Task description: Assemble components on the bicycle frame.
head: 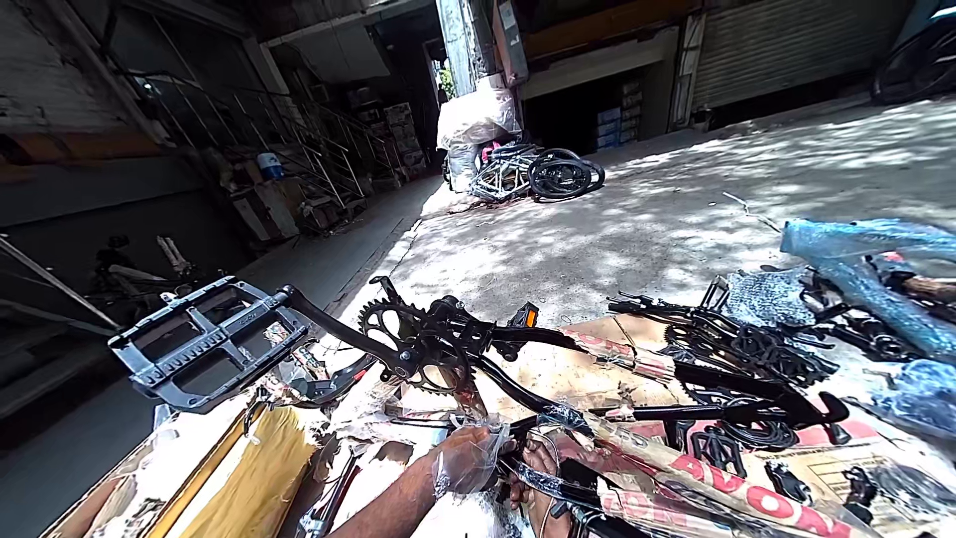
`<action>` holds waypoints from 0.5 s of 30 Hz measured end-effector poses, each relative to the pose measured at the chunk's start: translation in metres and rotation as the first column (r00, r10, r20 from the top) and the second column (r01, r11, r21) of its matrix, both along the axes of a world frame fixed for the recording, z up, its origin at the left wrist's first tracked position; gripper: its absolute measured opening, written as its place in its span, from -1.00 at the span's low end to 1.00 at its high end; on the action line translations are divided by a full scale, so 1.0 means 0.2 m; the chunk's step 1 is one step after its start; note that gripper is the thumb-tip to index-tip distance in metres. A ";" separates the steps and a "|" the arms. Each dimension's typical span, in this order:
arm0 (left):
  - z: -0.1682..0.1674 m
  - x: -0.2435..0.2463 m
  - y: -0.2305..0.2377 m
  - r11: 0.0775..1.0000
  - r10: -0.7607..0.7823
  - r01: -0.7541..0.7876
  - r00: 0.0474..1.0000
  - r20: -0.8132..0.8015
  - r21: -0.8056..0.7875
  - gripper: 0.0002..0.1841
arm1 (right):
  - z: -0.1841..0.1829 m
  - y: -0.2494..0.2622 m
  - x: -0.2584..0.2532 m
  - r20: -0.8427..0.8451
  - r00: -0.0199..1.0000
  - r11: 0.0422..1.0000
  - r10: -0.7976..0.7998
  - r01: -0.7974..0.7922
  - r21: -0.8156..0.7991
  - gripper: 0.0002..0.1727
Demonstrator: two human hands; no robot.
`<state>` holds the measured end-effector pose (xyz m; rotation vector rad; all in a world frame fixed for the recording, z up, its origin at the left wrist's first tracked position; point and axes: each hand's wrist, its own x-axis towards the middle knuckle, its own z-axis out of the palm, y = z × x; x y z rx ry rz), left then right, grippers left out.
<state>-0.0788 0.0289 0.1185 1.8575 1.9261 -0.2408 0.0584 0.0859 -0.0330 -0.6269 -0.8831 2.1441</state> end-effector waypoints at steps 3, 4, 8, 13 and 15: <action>-0.03 -0.02 0.00 1.000 -0.013 0.013 1.000 0.021 0.027 -0.50 | 0.01 -0.01 -0.05 0.091 0.996 0.999 -0.006 0.010 -0.048 -0.61; -0.03 -0.02 -0.01 0.999 -0.013 0.012 1.000 0.026 0.033 -0.50 | 0.02 0.00 -0.05 0.137 0.990 0.998 0.013 -0.005 -0.062 -0.56; -0.01 -0.02 -0.02 0.999 -0.019 0.018 0.999 0.032 0.030 -0.48 | 0.00 -0.01 -0.02 0.020 1.000 1.000 0.005 -0.005 -0.017 -0.66; -0.03 -0.03 -0.01 0.999 -0.027 0.026 1.000 0.015 0.044 -0.49 | -0.04 0.01 -0.06 0.007 1.000 0.999 0.026 -0.026 -0.047 -0.60; -0.02 -0.02 -0.01 1.000 -0.013 0.013 1.000 0.016 0.027 -0.45 | -0.01 0.00 -0.04 0.055 0.998 0.999 0.016 -0.015 -0.028 -0.58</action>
